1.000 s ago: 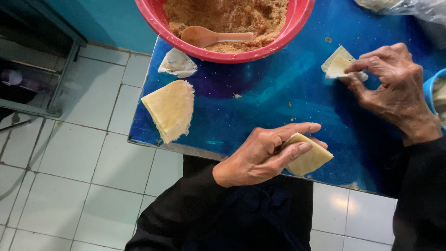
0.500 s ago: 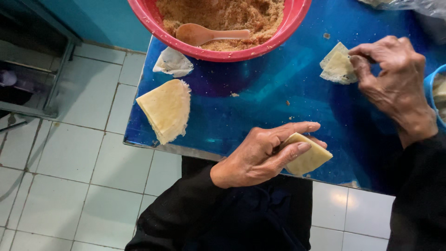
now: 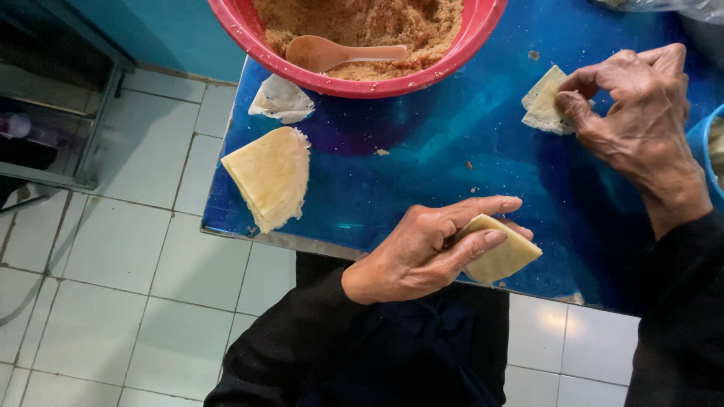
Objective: The person sits at a blue table and folds triangular pieces of dough around a filling by hand, pinching the edges closed. Each finished folded pastry is placed in a growing stack on the table, and the person repeats the folding with new dough pieces.
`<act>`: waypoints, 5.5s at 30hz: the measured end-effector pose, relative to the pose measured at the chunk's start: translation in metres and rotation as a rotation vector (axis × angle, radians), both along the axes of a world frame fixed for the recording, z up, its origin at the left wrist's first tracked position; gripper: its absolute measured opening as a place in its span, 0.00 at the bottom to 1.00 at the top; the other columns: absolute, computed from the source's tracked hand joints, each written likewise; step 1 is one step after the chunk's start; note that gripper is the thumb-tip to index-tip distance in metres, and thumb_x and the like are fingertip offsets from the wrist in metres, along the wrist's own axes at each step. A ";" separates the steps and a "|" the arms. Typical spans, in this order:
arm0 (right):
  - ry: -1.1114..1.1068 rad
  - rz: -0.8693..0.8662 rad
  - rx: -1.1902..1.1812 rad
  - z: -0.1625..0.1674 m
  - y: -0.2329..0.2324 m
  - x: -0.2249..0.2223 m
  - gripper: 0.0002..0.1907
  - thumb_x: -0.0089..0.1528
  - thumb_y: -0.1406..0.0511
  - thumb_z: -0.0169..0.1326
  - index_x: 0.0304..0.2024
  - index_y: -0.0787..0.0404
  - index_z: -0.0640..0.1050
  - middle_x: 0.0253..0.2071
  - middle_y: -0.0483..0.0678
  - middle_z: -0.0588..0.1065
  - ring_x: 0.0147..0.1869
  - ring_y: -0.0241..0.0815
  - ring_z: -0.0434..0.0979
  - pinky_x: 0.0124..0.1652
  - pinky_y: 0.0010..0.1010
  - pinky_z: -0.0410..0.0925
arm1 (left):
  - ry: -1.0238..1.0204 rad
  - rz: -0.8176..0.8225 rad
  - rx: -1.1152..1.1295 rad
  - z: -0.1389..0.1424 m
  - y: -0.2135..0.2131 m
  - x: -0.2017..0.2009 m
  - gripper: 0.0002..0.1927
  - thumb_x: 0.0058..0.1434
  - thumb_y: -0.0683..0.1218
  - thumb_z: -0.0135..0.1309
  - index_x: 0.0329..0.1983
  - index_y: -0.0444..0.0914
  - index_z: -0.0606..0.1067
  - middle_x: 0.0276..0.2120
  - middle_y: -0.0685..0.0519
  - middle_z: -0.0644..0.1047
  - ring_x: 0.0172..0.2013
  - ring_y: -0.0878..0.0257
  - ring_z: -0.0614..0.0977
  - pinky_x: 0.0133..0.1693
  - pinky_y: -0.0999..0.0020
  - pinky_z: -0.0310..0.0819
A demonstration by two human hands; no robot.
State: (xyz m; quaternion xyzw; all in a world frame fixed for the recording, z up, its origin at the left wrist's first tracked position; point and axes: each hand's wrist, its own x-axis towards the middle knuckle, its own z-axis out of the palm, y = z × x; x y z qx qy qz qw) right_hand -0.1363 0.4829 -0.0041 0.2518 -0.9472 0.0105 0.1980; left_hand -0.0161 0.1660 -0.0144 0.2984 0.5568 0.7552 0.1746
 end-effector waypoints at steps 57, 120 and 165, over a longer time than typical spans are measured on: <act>-0.232 0.174 -0.362 0.047 -0.101 0.132 0.14 0.55 0.67 0.67 0.43 0.58 0.79 0.41 0.45 0.79 0.51 0.49 0.76 0.51 0.38 0.71 | -0.432 -0.117 0.397 -0.009 -0.005 -0.012 0.44 0.66 0.33 0.40 0.83 0.37 0.38 0.74 0.41 0.60 0.68 0.55 0.68 0.67 0.61 0.64; -0.788 -0.023 -1.435 0.024 -0.102 0.131 0.11 0.74 0.64 0.52 0.52 0.68 0.73 0.45 0.48 0.75 0.47 0.34 0.74 0.49 0.25 0.70 | -0.029 0.259 0.063 0.003 0.006 -0.004 0.46 0.70 0.32 0.44 0.83 0.46 0.36 0.67 0.41 0.73 0.64 0.55 0.78 0.67 0.59 0.72; 0.294 0.104 0.089 0.018 -0.017 0.044 0.07 0.68 0.70 0.65 0.45 0.62 0.78 0.45 0.49 0.76 0.49 0.47 0.72 0.48 0.37 0.64 | -0.160 0.261 0.168 0.005 0.012 -0.005 0.50 0.69 0.31 0.44 0.81 0.46 0.28 0.64 0.38 0.73 0.58 0.58 0.80 0.59 0.60 0.80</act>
